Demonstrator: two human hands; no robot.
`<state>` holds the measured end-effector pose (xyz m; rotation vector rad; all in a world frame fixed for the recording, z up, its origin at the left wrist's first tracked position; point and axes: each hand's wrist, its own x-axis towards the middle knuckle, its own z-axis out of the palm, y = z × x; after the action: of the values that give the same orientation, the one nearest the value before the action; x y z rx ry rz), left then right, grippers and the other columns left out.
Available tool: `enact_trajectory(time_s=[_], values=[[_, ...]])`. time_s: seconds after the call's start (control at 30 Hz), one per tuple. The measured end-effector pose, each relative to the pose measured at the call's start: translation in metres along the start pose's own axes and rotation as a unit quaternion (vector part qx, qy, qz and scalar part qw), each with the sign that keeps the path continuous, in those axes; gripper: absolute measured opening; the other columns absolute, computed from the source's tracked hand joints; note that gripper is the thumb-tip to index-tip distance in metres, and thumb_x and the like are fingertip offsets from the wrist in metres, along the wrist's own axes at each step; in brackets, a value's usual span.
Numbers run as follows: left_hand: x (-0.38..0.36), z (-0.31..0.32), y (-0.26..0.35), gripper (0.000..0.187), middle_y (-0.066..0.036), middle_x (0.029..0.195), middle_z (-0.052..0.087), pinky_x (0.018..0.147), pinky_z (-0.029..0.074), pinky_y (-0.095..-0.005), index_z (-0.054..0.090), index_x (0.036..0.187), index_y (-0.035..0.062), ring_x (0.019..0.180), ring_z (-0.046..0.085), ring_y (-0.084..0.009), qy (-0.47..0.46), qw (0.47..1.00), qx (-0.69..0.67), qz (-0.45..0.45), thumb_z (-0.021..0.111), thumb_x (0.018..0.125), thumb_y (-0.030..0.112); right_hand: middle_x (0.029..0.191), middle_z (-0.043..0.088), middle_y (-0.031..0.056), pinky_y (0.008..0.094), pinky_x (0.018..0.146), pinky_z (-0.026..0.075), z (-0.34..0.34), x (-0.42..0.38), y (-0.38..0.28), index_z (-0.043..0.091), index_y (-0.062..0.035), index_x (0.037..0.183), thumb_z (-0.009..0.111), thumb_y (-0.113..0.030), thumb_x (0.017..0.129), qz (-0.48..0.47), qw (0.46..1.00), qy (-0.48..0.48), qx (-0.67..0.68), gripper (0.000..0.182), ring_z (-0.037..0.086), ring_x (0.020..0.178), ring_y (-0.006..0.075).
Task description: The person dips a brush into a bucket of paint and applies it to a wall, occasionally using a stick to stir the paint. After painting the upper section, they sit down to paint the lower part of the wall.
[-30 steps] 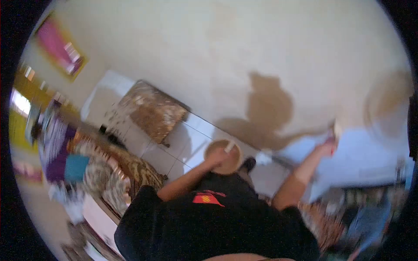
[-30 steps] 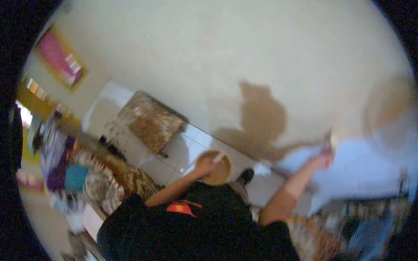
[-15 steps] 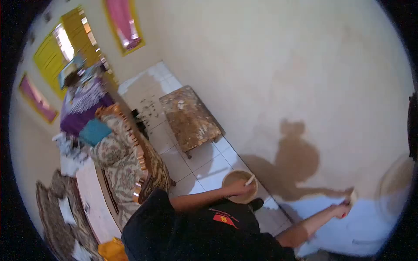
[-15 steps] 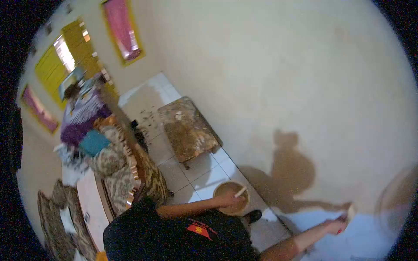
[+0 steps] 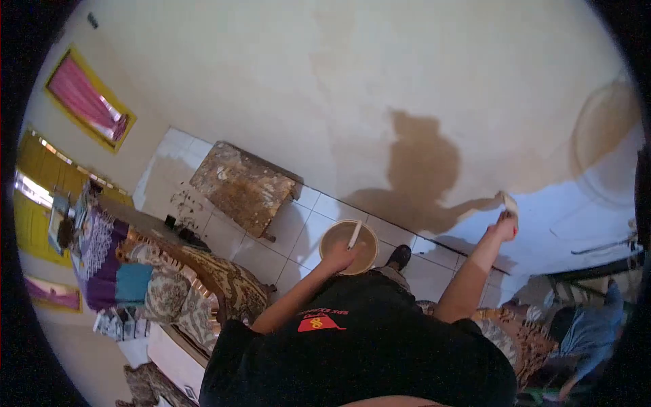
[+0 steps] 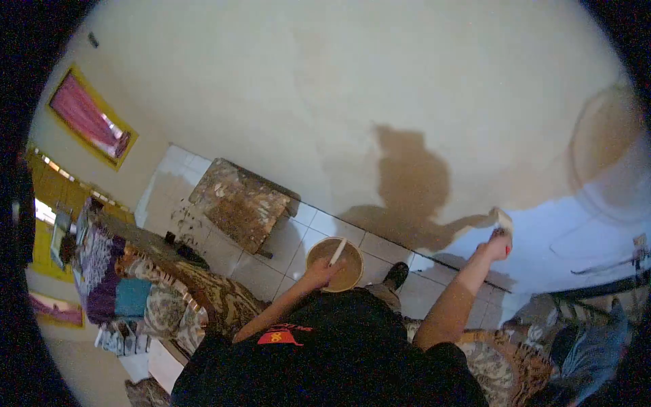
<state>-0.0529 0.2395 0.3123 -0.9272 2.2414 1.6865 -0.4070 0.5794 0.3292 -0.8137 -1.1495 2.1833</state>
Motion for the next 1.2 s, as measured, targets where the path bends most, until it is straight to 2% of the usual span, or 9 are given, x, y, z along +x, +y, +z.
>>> enact_trajectory(time_s=[0.1,0.3,0.4,0.77,0.9,0.97,1.07,1.13,1.2], values=[[0.006,0.004,-0.005,0.055,-0.010,0.054,0.053,0.042,0.040,-0.0347,0.058,0.073,-0.0020,0.044,0.052,-0.0191,-0.026,0.999,0.024,-0.010,0.051,0.081,0.052,0.089,0.060,0.0149,0.0345,0.066,0.053,0.043,-0.011,-0.034,0.057,0.0055,0.087,0.050,-0.004,0.079,-0.123,0.987,-0.058,0.085,0.014,0.059,0.075,0.0247],[-0.001,0.005,0.013,0.053,-0.009,0.053,0.052,0.041,0.040,-0.0330,0.057,0.073,-0.0041,0.043,0.051,-0.0180,-0.012,1.000,-0.001,0.000,0.054,0.081,0.048,0.097,0.057,0.0158,0.0359,0.082,0.051,0.070,-0.081,-0.110,0.051,0.0072,0.093,0.049,-0.008,0.082,-0.171,0.950,-0.123,0.231,0.019,0.059,0.090,0.0284],[-0.008,0.001,0.016,0.051,-0.008,0.052,0.051,0.040,0.039,-0.0323,0.056,0.073,-0.0040,0.043,0.050,-0.0169,-0.005,1.000,0.009,-0.012,0.055,0.081,0.047,0.109,0.053,0.0229,0.0373,0.087,0.049,0.062,-0.068,-0.072,0.046,0.0116,0.102,0.045,-0.013,0.087,-0.174,0.959,-0.121,0.187,0.029,0.056,0.099,0.0311],[-0.016,-0.006,0.020,0.052,-0.007,0.053,0.051,0.040,0.039,-0.0305,0.058,0.078,-0.0037,0.042,0.049,-0.0144,0.007,0.999,-0.007,-0.035,0.055,0.081,0.048,0.092,0.060,0.0133,0.0291,0.073,0.052,0.004,-0.019,0.026,0.055,0.0059,0.094,0.045,-0.010,0.083,-0.036,0.997,0.051,0.051,0.021,0.060,0.082,0.0232],[-0.003,-0.003,0.006,0.055,-0.014,0.061,0.057,0.052,0.044,-0.0371,0.059,0.087,-0.0034,0.055,0.058,-0.0243,-0.006,1.000,0.009,-0.016,0.053,0.081,0.051,0.085,0.059,0.0093,0.0295,0.066,0.051,0.044,0.000,-0.027,0.057,0.0027,0.082,0.049,-0.009,0.081,-0.128,0.987,-0.069,0.067,0.015,0.059,0.075,0.0206],[-0.004,-0.005,-0.002,0.057,-0.018,0.067,0.060,0.059,0.047,-0.0398,0.059,0.092,-0.0037,0.063,0.061,-0.0289,-0.013,0.998,0.038,-0.041,0.052,0.081,0.052,0.087,0.059,0.0114,0.0312,0.071,0.050,0.050,-0.015,-0.058,0.058,0.0047,0.085,0.050,-0.011,0.081,-0.131,0.978,-0.110,0.119,0.018,0.059,0.078,0.0211],[0.002,0.005,-0.009,0.061,-0.027,0.085,0.061,0.074,0.046,-0.0428,0.058,0.101,-0.0042,0.082,0.061,-0.0362,0.009,1.000,0.012,0.027,0.050,0.081,0.053,0.102,0.056,0.0231,0.0370,0.087,0.048,0.058,-0.067,-0.090,0.052,0.0160,0.096,0.045,-0.014,0.084,-0.181,0.964,-0.101,0.164,0.034,0.056,0.098,0.0309],[0.021,0.022,-0.048,0.050,-0.008,0.056,0.052,0.048,0.042,-0.0364,0.059,0.079,-0.0001,0.049,0.052,-0.0187,0.136,0.976,0.006,0.170,0.051,0.083,0.049,0.110,0.050,0.0264,0.0391,0.088,0.048,0.054,-0.062,-0.074,0.046,0.0178,0.104,0.046,-0.013,0.081,-0.200,0.961,-0.126,0.143,0.038,0.054,0.100,0.0341],[0.006,0.007,-0.023,0.051,-0.010,0.060,0.055,0.052,0.044,-0.0369,0.060,0.082,-0.0005,0.054,0.055,-0.0203,0.089,0.993,0.030,0.067,0.051,0.083,0.050,0.099,0.056,0.0232,0.0386,0.080,0.052,0.046,-0.049,-0.046,0.051,0.0153,0.098,0.049,-0.012,0.079,-0.165,0.977,-0.080,0.107,0.034,0.058,0.090,0.0324]])
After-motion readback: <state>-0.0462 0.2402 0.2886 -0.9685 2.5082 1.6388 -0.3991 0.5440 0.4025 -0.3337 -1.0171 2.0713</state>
